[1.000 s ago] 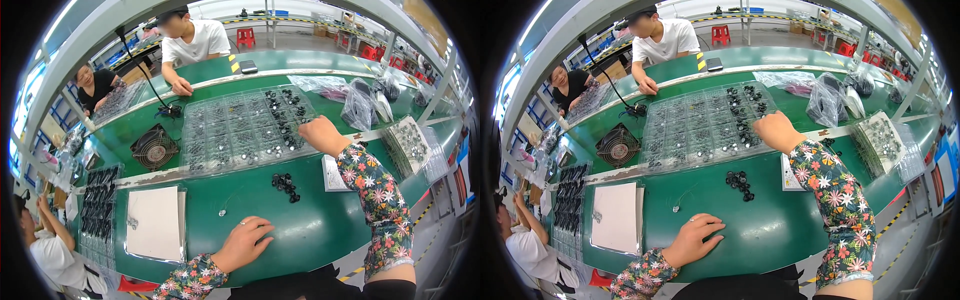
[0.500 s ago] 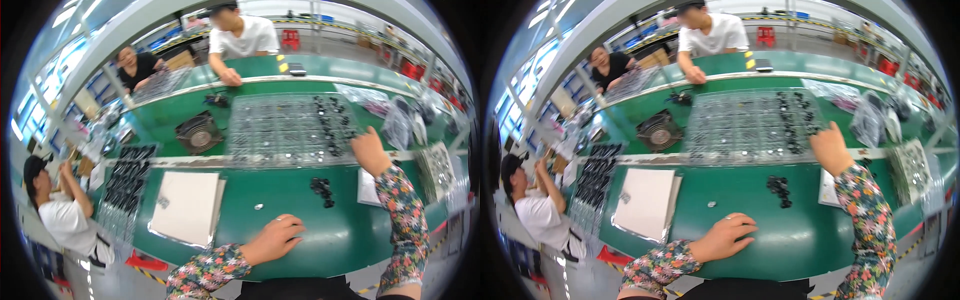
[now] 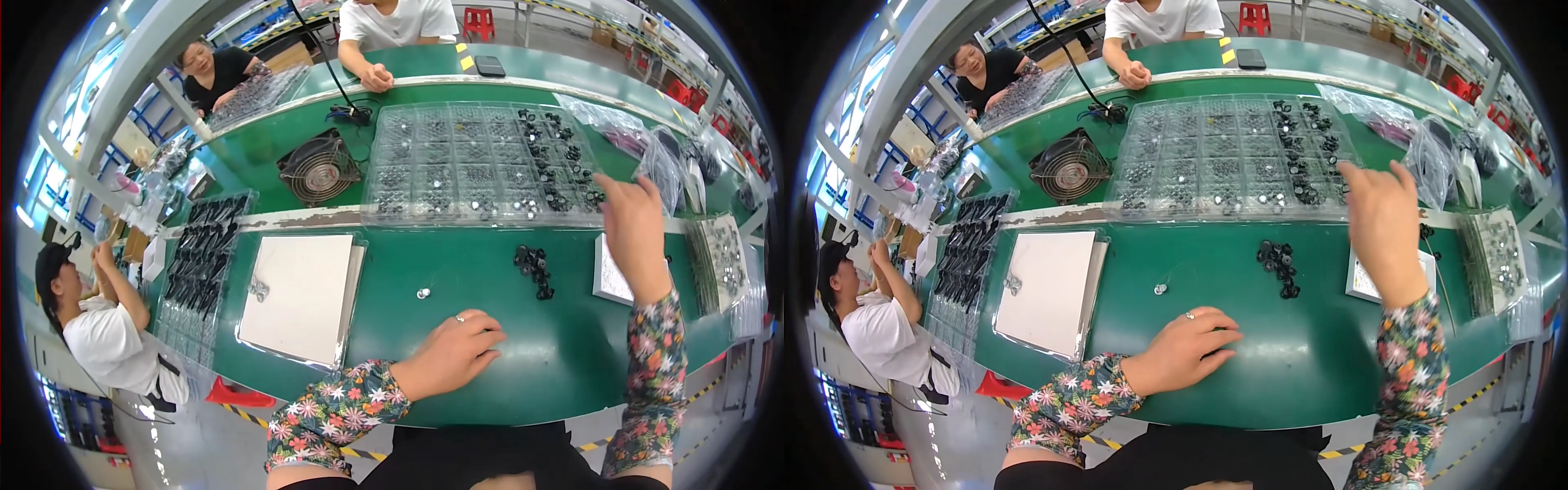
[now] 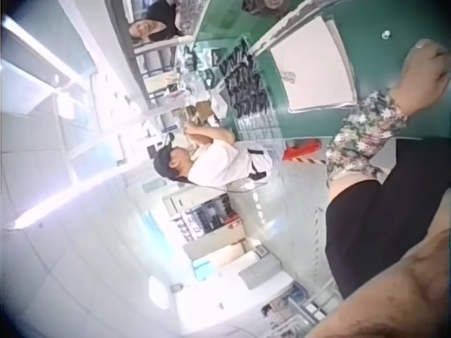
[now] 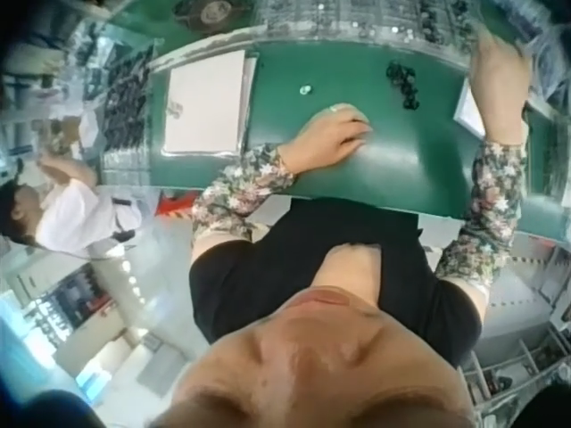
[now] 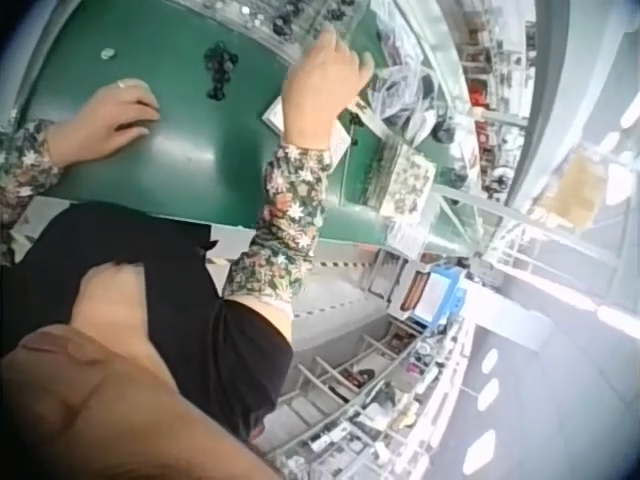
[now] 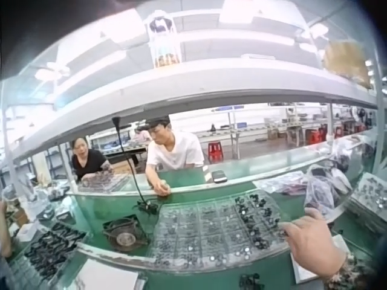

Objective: The person assembles small plastic electronic components and wires by hand at an industrial workbench.

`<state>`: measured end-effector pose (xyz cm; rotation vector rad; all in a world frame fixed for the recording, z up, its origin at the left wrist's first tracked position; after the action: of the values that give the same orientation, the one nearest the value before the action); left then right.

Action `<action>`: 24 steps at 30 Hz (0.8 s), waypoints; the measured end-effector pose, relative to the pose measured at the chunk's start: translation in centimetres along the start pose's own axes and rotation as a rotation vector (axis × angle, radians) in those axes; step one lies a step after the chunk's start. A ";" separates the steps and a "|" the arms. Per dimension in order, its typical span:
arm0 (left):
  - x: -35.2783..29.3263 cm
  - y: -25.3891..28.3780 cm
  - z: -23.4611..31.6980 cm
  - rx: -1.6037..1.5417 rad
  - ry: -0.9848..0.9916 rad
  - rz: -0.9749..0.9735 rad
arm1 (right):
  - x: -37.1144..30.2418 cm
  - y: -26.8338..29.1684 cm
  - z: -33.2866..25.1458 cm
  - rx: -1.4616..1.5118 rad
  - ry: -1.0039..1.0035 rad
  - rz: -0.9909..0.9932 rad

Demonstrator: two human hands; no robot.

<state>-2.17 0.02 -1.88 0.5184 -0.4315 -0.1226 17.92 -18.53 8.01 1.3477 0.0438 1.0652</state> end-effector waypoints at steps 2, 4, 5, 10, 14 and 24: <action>0.3 0.2 0.1 0.020 -0.017 0.014 | -1.9 0.2 -2.5 0.164 0.053 0.101; 0.5 1.1 0.4 0.114 -0.049 0.092 | -3.1 0.4 -5.8 0.301 0.084 0.098; 0.9 1.7 0.6 0.171 -0.077 0.145 | -4.0 0.3 -6.7 0.362 0.097 0.082; 0.6 6.5 0.2 0.440 0.067 0.456 | -5.5 0.0 -9.1 0.559 0.171 0.075; -0.2 6.3 -0.5 0.448 0.097 0.411 | -7.0 -0.5 -10.1 0.639 0.236 0.067; -4.7 12.7 2.7 0.875 0.290 0.601 | -8.0 -0.7 -10.8 0.724 0.345 0.053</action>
<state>-7.51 10.84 4.90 1.2189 -0.3243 0.7460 7.57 -15.32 -0.02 1.7871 0.7096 1.3858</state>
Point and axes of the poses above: each hand's wrist, its own x-axis towards the middle knuckle, its own y-axis out of the back of the hand, z = x × y, the point moved 1 cm from there along x, towards the middle knuckle, and after that the axes turned 14 degrees about -x, right-handed, at the moved point
